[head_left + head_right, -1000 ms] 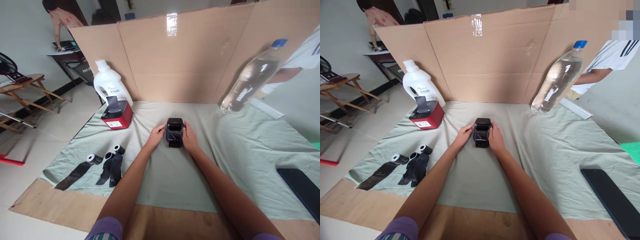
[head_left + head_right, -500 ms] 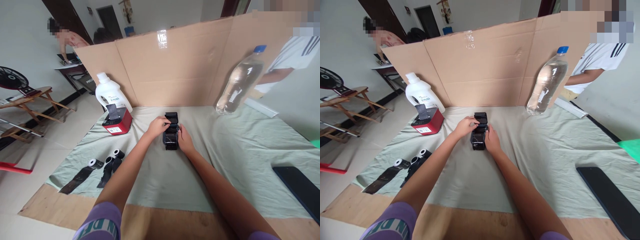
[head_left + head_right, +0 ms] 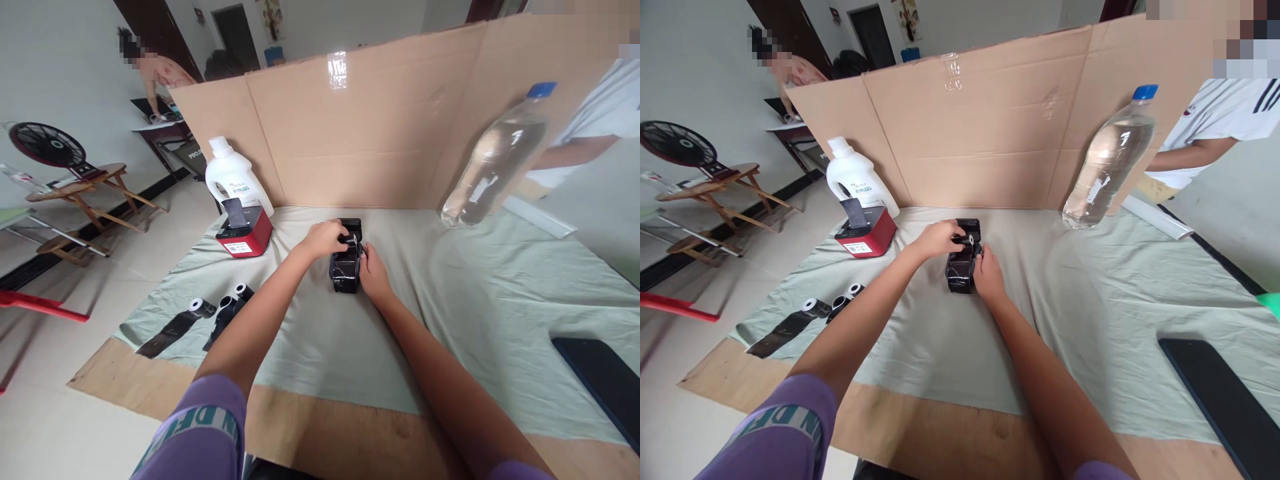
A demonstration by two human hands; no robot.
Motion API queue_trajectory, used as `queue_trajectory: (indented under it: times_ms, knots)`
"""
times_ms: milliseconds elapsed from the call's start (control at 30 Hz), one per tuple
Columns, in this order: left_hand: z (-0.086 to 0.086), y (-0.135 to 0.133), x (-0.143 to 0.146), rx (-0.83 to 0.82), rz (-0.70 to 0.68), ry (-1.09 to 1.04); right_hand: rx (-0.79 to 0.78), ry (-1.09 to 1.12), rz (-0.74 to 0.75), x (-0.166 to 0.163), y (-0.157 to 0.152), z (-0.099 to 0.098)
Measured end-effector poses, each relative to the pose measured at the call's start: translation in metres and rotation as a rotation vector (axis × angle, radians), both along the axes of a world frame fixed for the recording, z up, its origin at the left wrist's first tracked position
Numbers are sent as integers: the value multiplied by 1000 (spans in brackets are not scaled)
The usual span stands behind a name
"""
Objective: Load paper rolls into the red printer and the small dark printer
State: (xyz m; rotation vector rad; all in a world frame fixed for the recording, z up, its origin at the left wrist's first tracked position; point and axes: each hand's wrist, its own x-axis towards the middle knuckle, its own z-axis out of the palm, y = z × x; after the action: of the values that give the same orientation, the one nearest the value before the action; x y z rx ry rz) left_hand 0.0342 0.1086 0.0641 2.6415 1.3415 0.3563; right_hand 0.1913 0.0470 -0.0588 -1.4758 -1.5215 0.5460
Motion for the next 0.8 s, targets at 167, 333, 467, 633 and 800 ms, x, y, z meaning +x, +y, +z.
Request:
queue_trajectory:
  times_ms: [167,333,467,633,800]
  knots:
    - [13,-49,-93,-15,318,-522,-26,15,-6,1,0,2]
    - [15,-140,-164,25,691,-254,-33,29,-12,1,1,1]
    - [-6,-193,-164,153,778,79,-24,30,-30,2,3,0]
    - [-42,-206,-138,259,847,268,-28,10,-53,3,4,1]
    - [-33,-210,-149,286,894,171,-22,17,-58,3,3,3]
